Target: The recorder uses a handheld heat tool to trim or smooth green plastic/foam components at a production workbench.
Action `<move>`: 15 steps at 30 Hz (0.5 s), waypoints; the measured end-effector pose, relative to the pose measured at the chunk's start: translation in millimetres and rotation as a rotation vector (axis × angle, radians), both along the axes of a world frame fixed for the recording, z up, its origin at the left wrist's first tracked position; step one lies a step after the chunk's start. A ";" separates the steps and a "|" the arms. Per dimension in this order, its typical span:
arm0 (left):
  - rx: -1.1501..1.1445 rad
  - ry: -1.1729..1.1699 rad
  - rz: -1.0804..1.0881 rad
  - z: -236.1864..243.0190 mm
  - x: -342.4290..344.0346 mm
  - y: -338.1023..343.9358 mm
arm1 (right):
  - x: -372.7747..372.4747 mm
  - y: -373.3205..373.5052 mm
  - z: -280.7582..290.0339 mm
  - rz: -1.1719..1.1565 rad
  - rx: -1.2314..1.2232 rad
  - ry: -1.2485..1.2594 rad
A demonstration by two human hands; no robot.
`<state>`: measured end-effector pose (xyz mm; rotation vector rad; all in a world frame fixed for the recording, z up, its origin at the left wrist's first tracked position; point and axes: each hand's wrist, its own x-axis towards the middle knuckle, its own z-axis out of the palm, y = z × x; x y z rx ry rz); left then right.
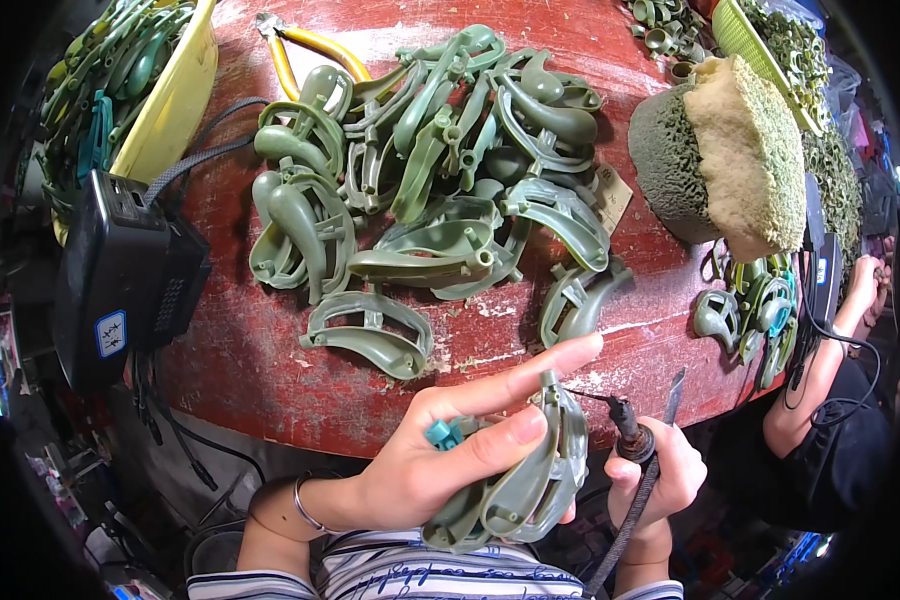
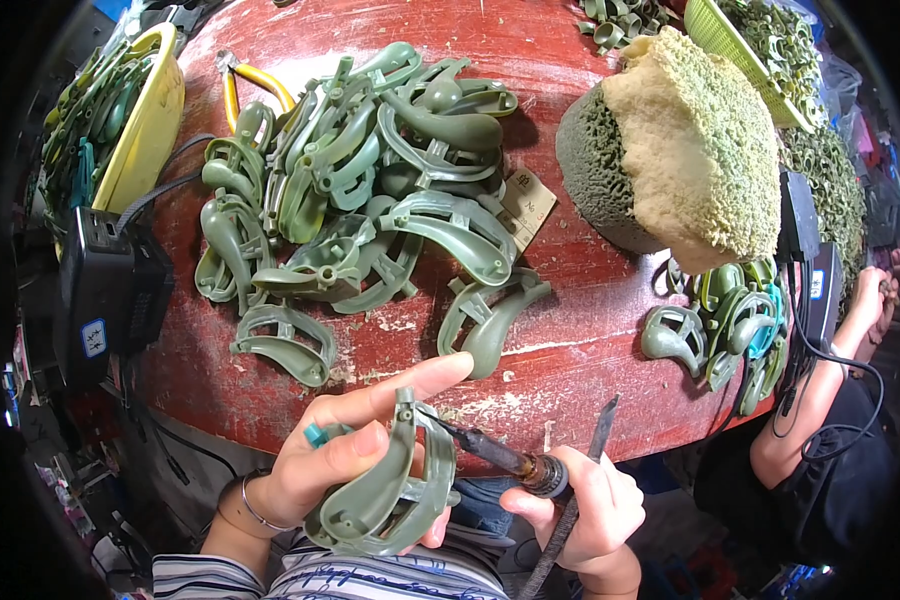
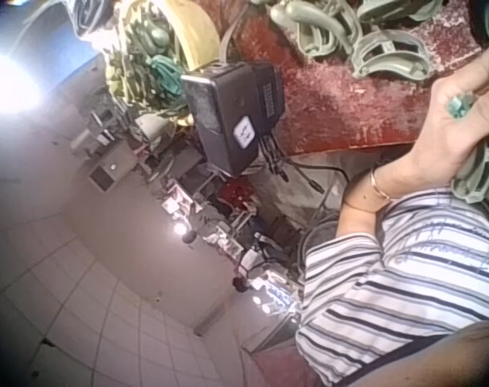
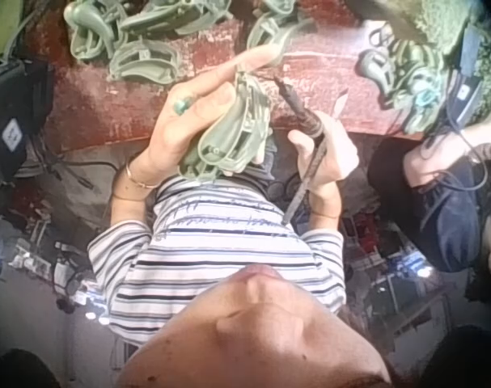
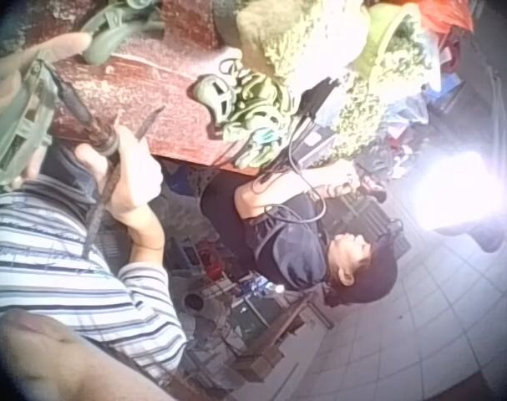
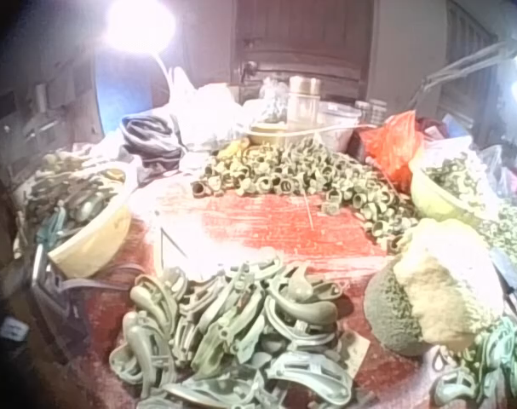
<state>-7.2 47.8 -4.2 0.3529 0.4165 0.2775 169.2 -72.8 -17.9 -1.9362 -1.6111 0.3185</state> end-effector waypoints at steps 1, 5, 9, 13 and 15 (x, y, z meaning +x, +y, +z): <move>-0.003 0.008 -0.007 0.3 0.1 0.1 | 0.2 -0.5 -0.5 -0.009 0.007 0.017; 0.002 0.009 -0.015 1.2 1.7 -0.1 | 0.0 0.4 1.6 -0.005 0.019 -0.003; 0.010 0.009 -0.005 0.8 2.2 -0.4 | -0.7 0.9 1.3 0.013 0.015 -0.043; 0.049 0.044 -0.003 0.4 2.6 0.4 | -0.1 0.4 -0.5 0.016 0.019 -0.051; 0.037 0.017 -0.010 0.6 2.6 0.4 | -0.3 0.2 0.3 0.012 0.012 -0.056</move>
